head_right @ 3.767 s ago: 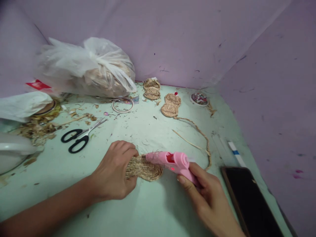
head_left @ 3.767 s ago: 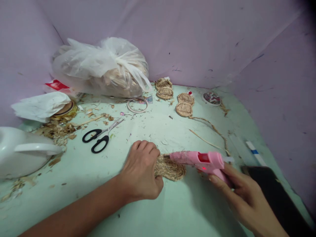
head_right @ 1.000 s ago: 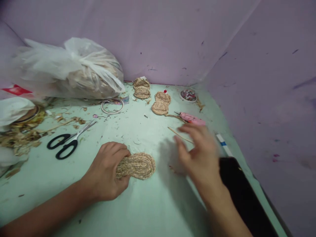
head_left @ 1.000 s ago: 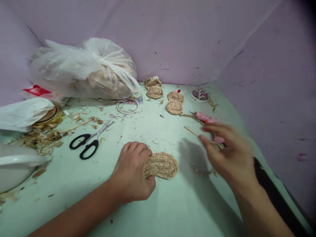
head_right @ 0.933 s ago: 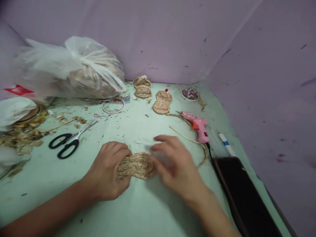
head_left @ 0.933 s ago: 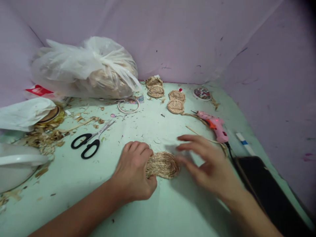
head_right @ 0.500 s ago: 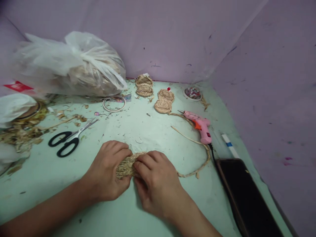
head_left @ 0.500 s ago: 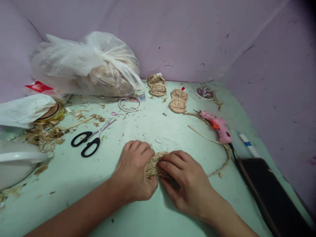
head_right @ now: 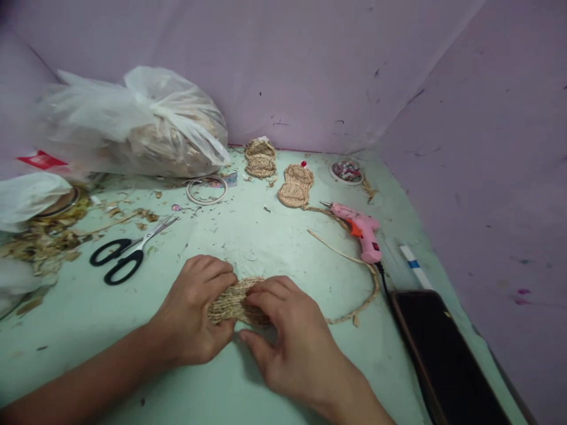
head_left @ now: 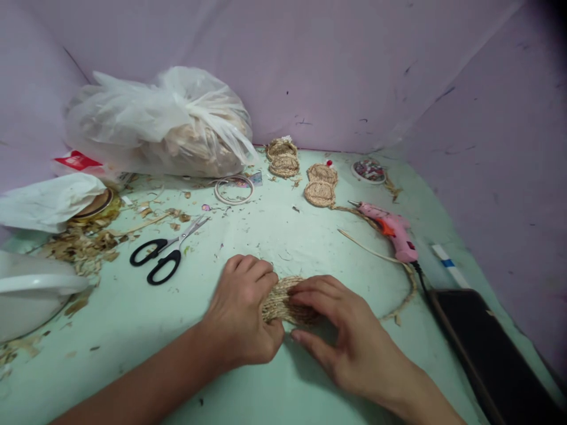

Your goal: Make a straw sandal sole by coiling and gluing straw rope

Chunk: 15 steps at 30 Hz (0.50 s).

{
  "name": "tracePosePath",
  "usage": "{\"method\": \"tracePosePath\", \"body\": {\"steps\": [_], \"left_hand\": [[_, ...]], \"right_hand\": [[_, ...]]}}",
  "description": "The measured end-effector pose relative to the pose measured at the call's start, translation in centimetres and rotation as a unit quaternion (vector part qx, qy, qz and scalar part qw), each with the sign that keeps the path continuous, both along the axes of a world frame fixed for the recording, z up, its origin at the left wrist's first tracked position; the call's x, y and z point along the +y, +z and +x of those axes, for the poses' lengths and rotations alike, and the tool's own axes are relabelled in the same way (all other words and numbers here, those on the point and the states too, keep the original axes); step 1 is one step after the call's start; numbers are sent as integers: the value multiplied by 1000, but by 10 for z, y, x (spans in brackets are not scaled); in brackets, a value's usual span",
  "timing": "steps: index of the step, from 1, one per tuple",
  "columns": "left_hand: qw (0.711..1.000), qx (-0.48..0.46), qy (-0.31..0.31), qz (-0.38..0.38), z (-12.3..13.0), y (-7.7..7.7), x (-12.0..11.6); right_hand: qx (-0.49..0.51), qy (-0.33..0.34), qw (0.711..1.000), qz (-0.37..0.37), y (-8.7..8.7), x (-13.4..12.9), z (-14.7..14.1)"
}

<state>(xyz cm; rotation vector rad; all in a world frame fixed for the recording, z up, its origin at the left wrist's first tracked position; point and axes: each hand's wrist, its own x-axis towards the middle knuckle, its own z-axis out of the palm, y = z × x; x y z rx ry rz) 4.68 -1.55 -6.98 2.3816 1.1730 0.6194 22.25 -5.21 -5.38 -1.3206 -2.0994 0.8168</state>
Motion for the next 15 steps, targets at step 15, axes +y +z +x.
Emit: {"method": "tracePosePath", "body": {"steps": [15], "left_hand": [[1000, -4, 10, -16, -1, -1, 0]], "right_hand": [[-111, -166, 978, -60, -9, 27, -13]]}}
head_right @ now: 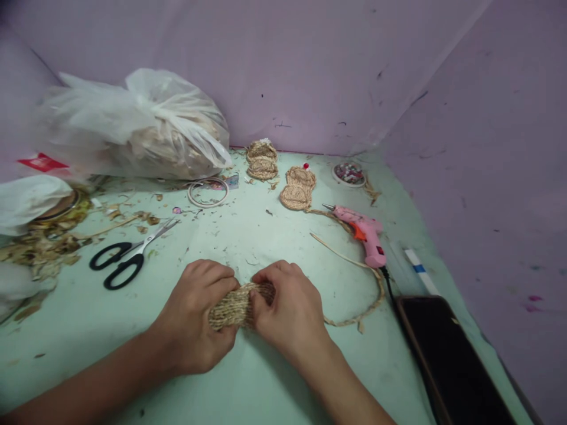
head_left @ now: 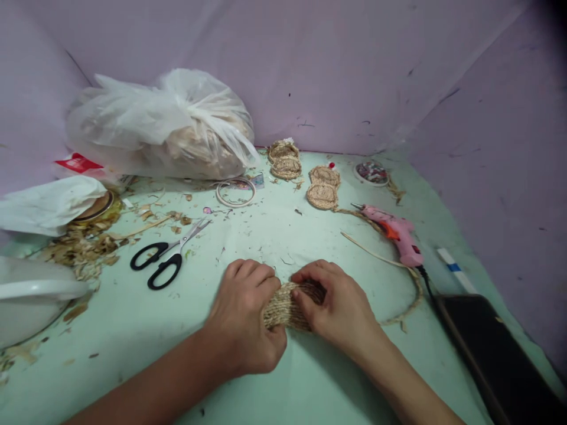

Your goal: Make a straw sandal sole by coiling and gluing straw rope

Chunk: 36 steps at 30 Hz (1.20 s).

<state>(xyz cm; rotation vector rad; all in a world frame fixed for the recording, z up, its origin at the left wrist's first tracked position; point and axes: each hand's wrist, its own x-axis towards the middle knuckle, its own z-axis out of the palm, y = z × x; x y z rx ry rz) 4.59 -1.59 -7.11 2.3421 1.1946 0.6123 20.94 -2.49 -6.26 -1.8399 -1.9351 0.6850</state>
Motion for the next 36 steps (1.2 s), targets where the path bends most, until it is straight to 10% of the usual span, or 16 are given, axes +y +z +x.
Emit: {"method": "tracePosePath", "body": {"steps": [17, 36], "left_hand": [[1000, 8, 5, -5, 1, 3, 1], [999, 34, -3, -1, -1, 5, 0]], "right_hand": [[49, 170, 984, 29, 7, -12, 13], [44, 112, 990, 73, 1, -16, 4]]}}
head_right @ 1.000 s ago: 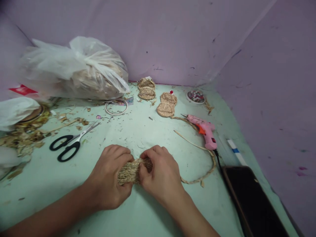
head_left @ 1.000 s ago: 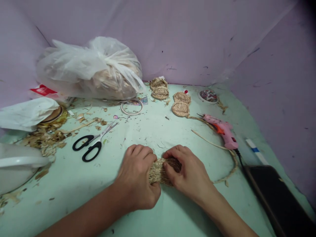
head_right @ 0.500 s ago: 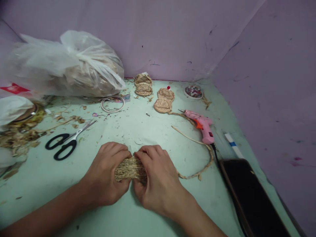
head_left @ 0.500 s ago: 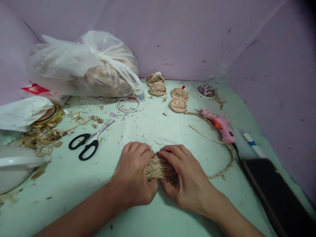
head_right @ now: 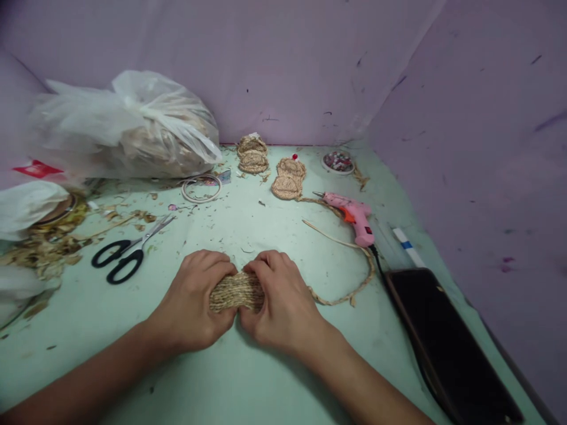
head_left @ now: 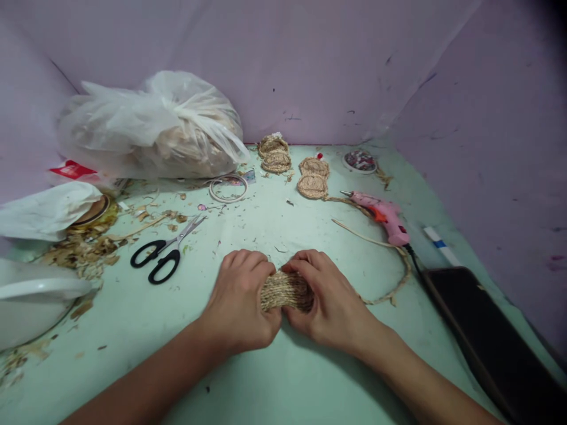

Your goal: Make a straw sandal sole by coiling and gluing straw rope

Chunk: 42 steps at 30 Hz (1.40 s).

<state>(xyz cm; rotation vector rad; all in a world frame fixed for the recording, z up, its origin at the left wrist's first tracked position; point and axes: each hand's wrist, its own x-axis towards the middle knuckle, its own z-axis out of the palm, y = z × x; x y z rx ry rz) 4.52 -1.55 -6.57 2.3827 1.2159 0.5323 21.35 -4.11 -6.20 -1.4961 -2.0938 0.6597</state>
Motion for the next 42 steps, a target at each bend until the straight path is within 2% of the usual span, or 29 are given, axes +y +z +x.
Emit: {"method": "tracePosePath", "body": {"steps": [12, 23, 35, 42], "left_hand": [[997, 37, -55, -32, -9, 15, 5], [1000, 13, -17, 9, -1, 5, -2], [1000, 6, -11, -1, 0, 4, -2], [1000, -10, 10, -17, 0, 5, -6]], "right_hand": [[-1, -5, 1000, -1, 1, -1, -1], [4, -20, 1000, 11, -3, -1, -3], [-21, -26, 999, 1, -1, -1, -4], [4, -35, 999, 1, -3, -4, -8]]}}
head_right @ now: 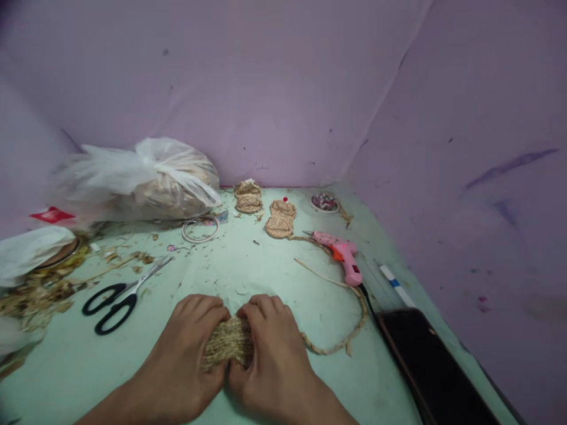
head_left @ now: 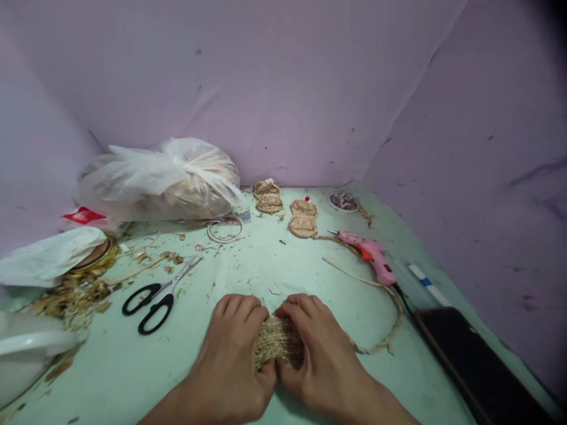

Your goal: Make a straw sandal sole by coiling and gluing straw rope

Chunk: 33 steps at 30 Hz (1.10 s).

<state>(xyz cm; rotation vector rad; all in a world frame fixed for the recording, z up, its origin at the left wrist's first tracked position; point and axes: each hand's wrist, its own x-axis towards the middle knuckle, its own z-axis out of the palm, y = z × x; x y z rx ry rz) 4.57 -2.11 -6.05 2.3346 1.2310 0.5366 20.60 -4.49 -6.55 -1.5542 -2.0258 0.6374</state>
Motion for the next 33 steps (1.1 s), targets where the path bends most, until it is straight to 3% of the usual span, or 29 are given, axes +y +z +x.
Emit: {"method": "tracePosePath", "body": {"steps": [8, 16, 19, 28, 33], "left_hand": [[1000, 2, 17, 20, 0, -5, 0], [991, -37, -8, 130, -7, -42, 12], [987, -41, -11, 152, -8, -49, 15], [992, -4, -29, 122, -9, -32, 13], [997, -6, -11, 77, -6, -21, 7]], "right_hand": [[8, -4, 1000, -8, -7, 4, 2], [-12, -9, 999, 31, -35, 11, 4], [-22, -7, 999, 31, -43, 12, 4], [-53, -1, 998, 37, -42, 14, 4], [-30, 2, 999, 30, -24, 9, 3]]}}
